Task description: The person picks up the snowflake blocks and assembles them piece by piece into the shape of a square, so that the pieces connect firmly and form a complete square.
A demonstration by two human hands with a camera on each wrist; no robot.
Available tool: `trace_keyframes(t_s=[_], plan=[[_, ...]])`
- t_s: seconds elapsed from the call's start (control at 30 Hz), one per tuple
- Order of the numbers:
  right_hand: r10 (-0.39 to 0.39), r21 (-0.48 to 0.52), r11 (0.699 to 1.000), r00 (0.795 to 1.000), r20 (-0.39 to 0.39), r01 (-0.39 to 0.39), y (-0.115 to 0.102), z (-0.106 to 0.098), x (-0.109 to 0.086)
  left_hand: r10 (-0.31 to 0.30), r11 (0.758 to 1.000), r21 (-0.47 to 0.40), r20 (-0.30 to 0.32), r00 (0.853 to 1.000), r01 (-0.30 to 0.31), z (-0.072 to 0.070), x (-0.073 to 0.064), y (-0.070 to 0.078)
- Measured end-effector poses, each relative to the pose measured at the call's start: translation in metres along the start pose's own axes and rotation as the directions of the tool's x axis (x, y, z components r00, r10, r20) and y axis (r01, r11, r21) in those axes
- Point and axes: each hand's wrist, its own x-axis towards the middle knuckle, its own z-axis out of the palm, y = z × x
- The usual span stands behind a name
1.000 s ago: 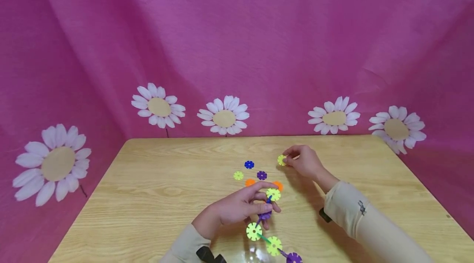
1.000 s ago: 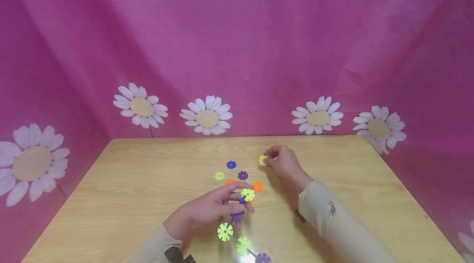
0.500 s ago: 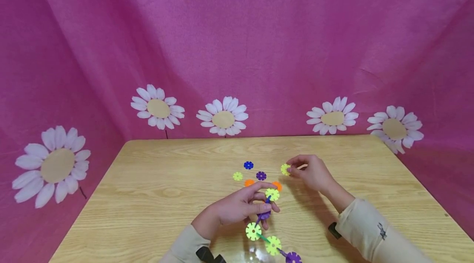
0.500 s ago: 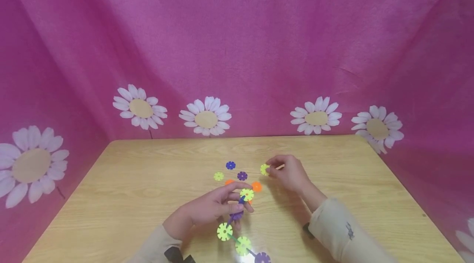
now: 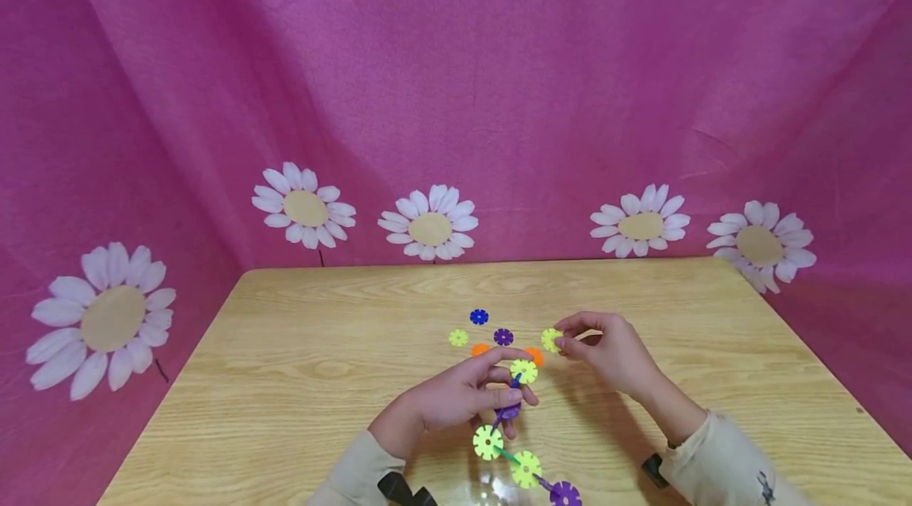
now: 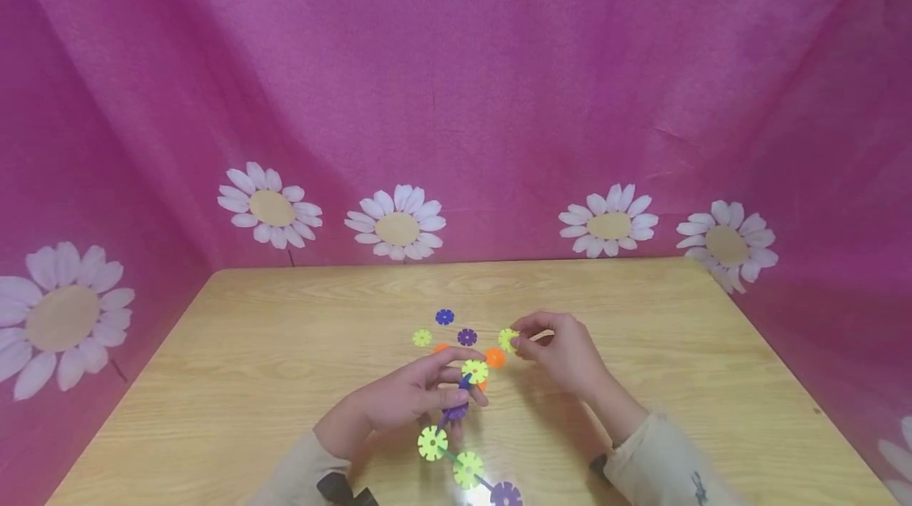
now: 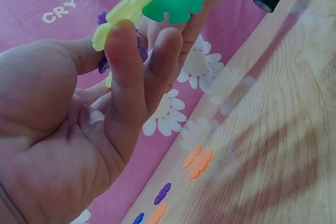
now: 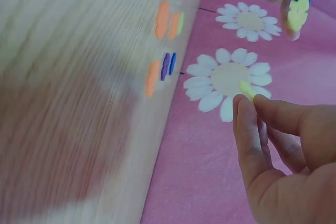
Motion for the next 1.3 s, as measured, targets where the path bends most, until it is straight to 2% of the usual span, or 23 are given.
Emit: trace_keyframes(t_s=[0.17, 0.5, 0.6, 0.7, 0.8, 1.17, 1.3], plan=[[0.019, 0.032, 0.999, 1.000, -0.015, -0.018, -0.004, 0.002, -0.010, 0.011, 1.000, 0.007, -0.009, 1.000, -0.011, 0.001, 0.001, -0.001], [0.077, 0.131, 0.989, 0.997, -0.025, -0.073, -0.003, 0.006, -0.024, 0.002, 0.999, 0.041, -0.094, 0.996, 0.001, 0.005, 0.003, -0.003], [0.062, 0.165, 0.985, 0.998, -0.028, -0.056, -0.006, 0.008, -0.028, -0.007, 0.999, 0.045, -0.170, 0.985, 0.015, 0.007, 0.004, -0.004], [0.048, 0.185, 0.982, 0.998, -0.027, -0.042, -0.008, 0.012, -0.029, -0.023, 0.999, 0.037, -0.251, 0.968, 0.034, 0.008, 0.005, -0.004], [0.046, 0.193, 0.980, 0.999, -0.028, -0.040, -0.010, 0.015, -0.028, -0.031, 0.999, 0.010, -0.290, 0.956, 0.036, 0.008, 0.006, -0.004], [0.039, 0.237, 0.971, 0.999, -0.028, -0.032, -0.013, 0.021, -0.031, -0.038, 0.999, -0.015, -0.292, 0.956, 0.035, 0.010, 0.007, -0.002], [0.019, 0.251, 0.968, 1.000, -0.025, -0.013, -0.013, 0.024, -0.032, -0.036, 0.999, -0.014, -0.274, 0.961, 0.034, 0.012, 0.007, -0.001]])
